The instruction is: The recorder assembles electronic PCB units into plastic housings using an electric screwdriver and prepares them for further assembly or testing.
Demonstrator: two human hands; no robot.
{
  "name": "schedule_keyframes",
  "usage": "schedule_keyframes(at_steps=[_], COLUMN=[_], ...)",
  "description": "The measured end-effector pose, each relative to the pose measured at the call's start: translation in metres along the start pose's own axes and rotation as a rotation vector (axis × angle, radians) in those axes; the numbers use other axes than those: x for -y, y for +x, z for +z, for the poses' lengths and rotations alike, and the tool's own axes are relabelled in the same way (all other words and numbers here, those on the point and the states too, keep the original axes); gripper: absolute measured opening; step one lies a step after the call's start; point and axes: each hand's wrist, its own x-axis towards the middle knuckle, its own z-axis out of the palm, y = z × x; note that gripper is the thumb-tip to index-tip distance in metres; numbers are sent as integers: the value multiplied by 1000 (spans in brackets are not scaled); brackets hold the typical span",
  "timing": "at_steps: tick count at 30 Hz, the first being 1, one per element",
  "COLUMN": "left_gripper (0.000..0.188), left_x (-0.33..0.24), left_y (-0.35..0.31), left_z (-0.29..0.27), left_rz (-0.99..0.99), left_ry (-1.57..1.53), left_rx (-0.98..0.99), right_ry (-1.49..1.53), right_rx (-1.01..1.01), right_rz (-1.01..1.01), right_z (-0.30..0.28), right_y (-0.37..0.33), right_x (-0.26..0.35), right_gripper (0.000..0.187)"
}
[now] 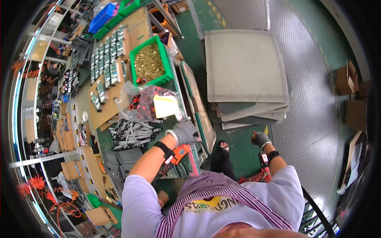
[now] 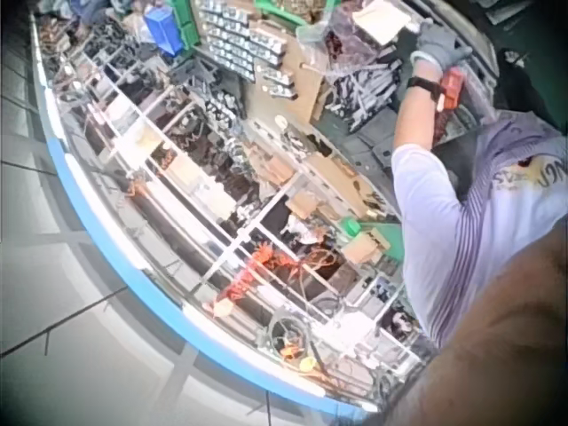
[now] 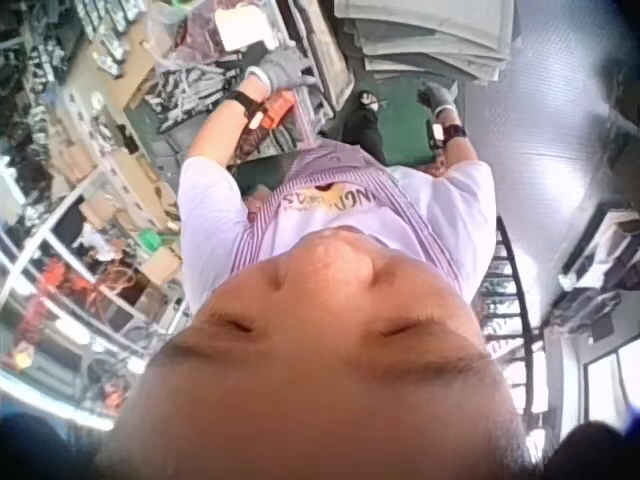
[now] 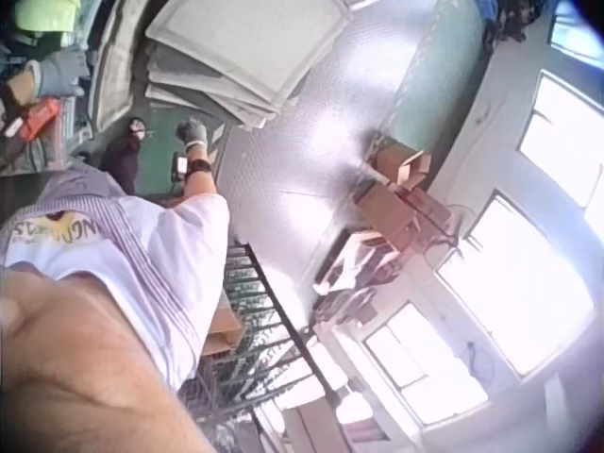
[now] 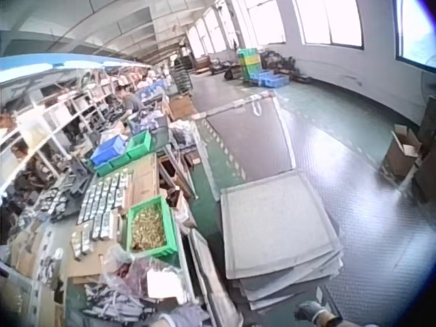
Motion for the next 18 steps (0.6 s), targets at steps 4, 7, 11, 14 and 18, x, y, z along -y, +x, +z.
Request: schedule_keyframes(at_steps=[4,7,11,14,18], left_gripper=[34,27,24,21,18], left_x=[15,19,25,30,34], left_y=[7,13,20,21,20], left_z=[5,10,18,25,34], left_rz=[62,125,225,275,273], left_ry=[-65,-37,-66,-124,-178], left_rx=[-104,-137,-211,-316,-384], right_ry=[572,1208,1406,1607,402], right_rx=[-166,-178,-199,-153,-260], right_rz=[189,496,504,459,59], right_z=[26,46,86,122,159], right_y=[43,91,169,228,288], right_x=[20,61,112,129,128], right_gripper=[12,15,27,31,40])
